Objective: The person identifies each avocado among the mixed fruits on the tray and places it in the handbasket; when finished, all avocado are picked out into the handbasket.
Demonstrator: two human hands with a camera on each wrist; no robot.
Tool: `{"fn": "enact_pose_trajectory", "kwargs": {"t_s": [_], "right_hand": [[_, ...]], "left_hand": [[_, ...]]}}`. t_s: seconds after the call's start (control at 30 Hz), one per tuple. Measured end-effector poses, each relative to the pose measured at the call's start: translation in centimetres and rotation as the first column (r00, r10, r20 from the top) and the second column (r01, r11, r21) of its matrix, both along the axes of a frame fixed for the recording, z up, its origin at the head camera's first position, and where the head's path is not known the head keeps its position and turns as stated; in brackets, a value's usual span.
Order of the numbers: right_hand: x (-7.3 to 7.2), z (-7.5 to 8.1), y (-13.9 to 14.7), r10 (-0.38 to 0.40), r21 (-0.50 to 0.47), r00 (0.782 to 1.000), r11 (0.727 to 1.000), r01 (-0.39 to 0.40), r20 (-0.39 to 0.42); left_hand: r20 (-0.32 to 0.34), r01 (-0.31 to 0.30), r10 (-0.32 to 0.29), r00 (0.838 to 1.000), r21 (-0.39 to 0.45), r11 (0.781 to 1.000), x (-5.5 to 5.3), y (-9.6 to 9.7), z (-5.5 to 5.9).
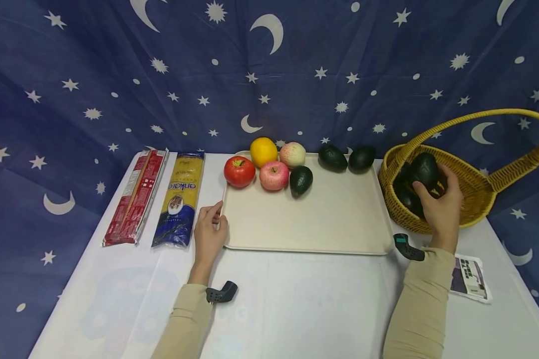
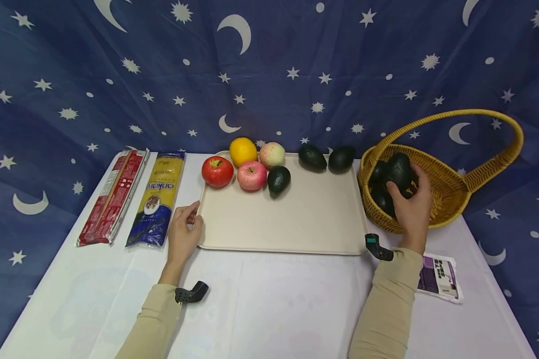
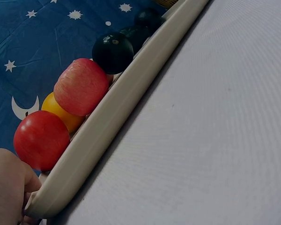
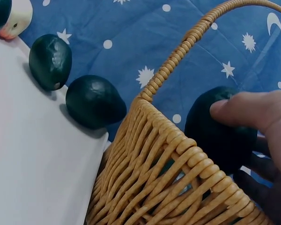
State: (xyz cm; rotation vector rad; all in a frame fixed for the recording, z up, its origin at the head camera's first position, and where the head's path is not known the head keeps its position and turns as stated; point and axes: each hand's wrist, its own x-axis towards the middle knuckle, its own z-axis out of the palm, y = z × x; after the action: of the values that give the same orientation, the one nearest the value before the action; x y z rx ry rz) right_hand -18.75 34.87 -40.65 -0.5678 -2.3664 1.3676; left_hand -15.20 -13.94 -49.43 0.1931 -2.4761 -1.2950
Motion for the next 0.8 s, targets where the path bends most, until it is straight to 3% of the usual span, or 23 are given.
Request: {"fn": "enact_pose_trajectory", "kwargs": {"t_s": [0.2,0.6,0.8], "right_hand": [[-0.28,-0.16,0.19,-0.025,0.014,0.998,1.000,0.024,0.066],[-0.65,-0.48,0.43,-0.065,0.060,0.991,0.996,0.059,0.113],[-0.94,-0.56,0.58,-0.049,0.084,0.991,0.996,0.039,0.124]], "left_hand": [[-0.007,0.004,-0.004,1.000,-0.001,1.000,0.04,0.03,0.08],[-0.014,0.010,-0.010,1.000,-0.009,1.000,-0.17,0.00,0.13],[-0.008,0.007,-0.007,1.000,-0.002,1.000,-0.09,0.00,-0.01]]}}
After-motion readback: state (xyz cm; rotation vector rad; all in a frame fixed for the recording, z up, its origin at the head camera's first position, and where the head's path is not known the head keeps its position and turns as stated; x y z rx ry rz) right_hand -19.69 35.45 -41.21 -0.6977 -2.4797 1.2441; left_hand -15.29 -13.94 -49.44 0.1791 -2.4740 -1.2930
